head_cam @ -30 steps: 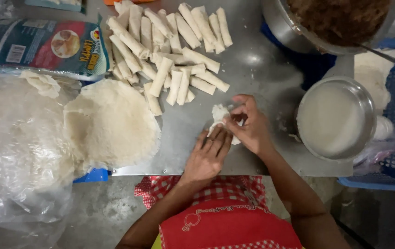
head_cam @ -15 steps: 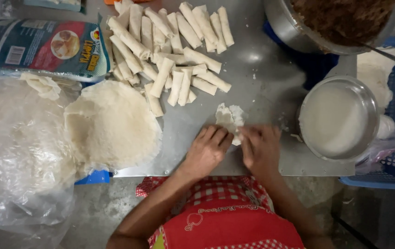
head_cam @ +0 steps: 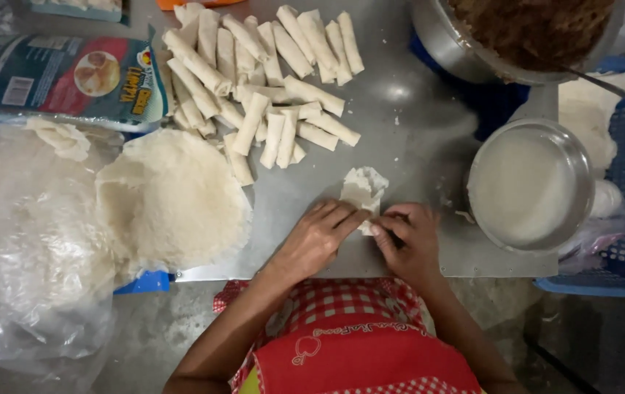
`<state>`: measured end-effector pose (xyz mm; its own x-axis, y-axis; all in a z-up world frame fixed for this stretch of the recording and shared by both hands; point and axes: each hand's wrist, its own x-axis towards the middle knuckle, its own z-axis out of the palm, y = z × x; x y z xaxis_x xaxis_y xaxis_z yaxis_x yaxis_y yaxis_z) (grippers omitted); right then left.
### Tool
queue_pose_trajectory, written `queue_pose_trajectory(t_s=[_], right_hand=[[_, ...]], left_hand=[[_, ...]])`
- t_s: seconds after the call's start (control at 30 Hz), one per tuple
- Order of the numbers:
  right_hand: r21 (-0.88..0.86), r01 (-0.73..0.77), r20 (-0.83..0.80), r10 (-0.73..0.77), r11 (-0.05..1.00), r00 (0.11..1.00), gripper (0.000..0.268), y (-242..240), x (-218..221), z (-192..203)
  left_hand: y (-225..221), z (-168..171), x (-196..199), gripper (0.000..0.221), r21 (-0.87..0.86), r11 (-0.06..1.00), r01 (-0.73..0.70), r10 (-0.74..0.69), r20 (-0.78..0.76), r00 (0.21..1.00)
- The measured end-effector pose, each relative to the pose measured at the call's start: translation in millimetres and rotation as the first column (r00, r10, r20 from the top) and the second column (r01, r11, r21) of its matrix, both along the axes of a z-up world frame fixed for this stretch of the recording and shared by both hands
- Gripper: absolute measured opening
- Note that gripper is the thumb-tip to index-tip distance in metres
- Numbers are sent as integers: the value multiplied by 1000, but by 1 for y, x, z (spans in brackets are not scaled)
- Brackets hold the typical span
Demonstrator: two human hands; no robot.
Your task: Wrapping spring rolls (lumpia) by placing filling on wrappers and rolling them up on a production table.
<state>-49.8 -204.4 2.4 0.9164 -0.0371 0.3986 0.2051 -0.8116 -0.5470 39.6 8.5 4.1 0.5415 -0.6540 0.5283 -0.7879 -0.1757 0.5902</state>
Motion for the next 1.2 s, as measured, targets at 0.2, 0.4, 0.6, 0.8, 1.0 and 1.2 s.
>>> queue_pose_trajectory(t_s=[0.2,0.4,0.6,0.8,1.0,1.2], right_hand=[[-143,-160,-110,145,977,983,39,4,42,41],[-438,-123,-81,97,891,992,49,-3,52,23],[-441,-188,-149,135,878,980,61,-11,47,10],[-481,412,-62,-499,774,864,63,-13,2,69],[-581,506,23,-609,637,793,77,-33,-27,64],[-463,-135,-157,68,876,985,60,-23,12,34]], left_hand=[[-5,-24,-2,27,-77,989,126,-128,-18,992],[-5,-23,-6,48,80,994,69,-78,112,991],[-11,-40,-7,77,154,986,65,-79,90,993],[-7,-14,-5,37,56,998,-4,-6,174,985],[-2,-7,-8,30,128,991,-33,7,196,981],[-8,1,-12,11,-5,994,-110,108,205,973]])
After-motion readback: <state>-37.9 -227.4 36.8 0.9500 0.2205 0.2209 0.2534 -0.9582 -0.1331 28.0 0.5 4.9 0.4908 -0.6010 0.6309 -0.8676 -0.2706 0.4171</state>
